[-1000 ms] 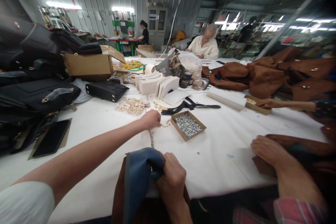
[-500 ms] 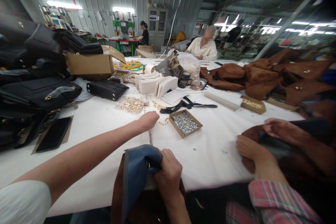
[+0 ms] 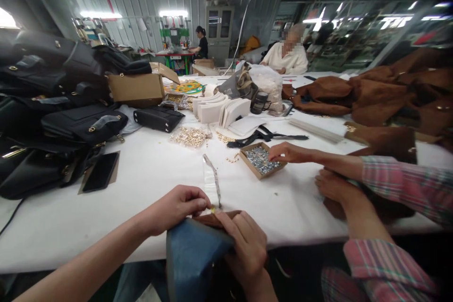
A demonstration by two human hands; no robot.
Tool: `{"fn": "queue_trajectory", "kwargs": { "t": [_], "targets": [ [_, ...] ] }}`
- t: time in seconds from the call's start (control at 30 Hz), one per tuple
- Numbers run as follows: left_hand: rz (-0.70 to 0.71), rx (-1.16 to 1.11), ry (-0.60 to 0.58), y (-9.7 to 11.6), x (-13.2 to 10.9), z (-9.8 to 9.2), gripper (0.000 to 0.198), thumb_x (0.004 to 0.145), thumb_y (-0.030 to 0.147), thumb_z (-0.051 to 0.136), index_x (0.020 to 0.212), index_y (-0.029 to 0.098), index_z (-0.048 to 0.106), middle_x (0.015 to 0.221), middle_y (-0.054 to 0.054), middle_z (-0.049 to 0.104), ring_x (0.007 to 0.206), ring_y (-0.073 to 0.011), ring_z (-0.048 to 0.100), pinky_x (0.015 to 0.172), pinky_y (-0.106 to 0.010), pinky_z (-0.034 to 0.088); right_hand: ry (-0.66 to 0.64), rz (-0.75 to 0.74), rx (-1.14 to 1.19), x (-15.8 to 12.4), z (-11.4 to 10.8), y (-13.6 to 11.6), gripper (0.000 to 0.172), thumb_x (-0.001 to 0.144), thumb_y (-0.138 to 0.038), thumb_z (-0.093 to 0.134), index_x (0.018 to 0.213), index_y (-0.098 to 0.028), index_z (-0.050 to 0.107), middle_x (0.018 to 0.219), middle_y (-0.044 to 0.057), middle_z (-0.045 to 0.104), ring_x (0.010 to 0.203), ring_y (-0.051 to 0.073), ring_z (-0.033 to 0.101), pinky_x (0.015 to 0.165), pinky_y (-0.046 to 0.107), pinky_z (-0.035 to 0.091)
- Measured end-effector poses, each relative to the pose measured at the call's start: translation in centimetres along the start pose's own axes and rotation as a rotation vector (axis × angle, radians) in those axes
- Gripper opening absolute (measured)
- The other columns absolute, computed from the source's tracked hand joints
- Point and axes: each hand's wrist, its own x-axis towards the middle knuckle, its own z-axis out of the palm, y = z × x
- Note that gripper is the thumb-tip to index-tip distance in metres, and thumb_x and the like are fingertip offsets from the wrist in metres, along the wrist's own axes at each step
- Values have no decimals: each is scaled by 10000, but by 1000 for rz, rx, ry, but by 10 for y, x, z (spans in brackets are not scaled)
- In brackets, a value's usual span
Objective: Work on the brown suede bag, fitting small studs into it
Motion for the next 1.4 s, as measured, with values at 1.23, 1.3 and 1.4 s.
{"fn": "queue_trajectory", "kwargs": {
  "t": [1.23,1.3,1.4],
  "targets": [
    [115,-65,167,8,-43,32,253,846,416,948,1003,218,936,968,-80,889,909,-247,783,841,-327,565,88,102,130,26,-32,-50,345,1044,-103,658,1350,-203,783,826,39,655,750,183,661,587,325,528],
    [131,-10,176,9,-44,31,211,876,398,924,1015,240,939,989,-65,893,947,-261,798,874,-339,581,90,116,121,27,-33,-51,346,1040,-85,654,1331,-213,788,824,36,660,747,180,668,596,322,545],
    [153,40,163,10,-47,31,160,918,369,887,1029,267,941,997,-44,895,958,-259,806,886,-337,587,77,126,135,27,-34,-51,346,1037,-79,664,1332,-211,787,812,27,644,741,173,669,595,312,552]
  ]
}}
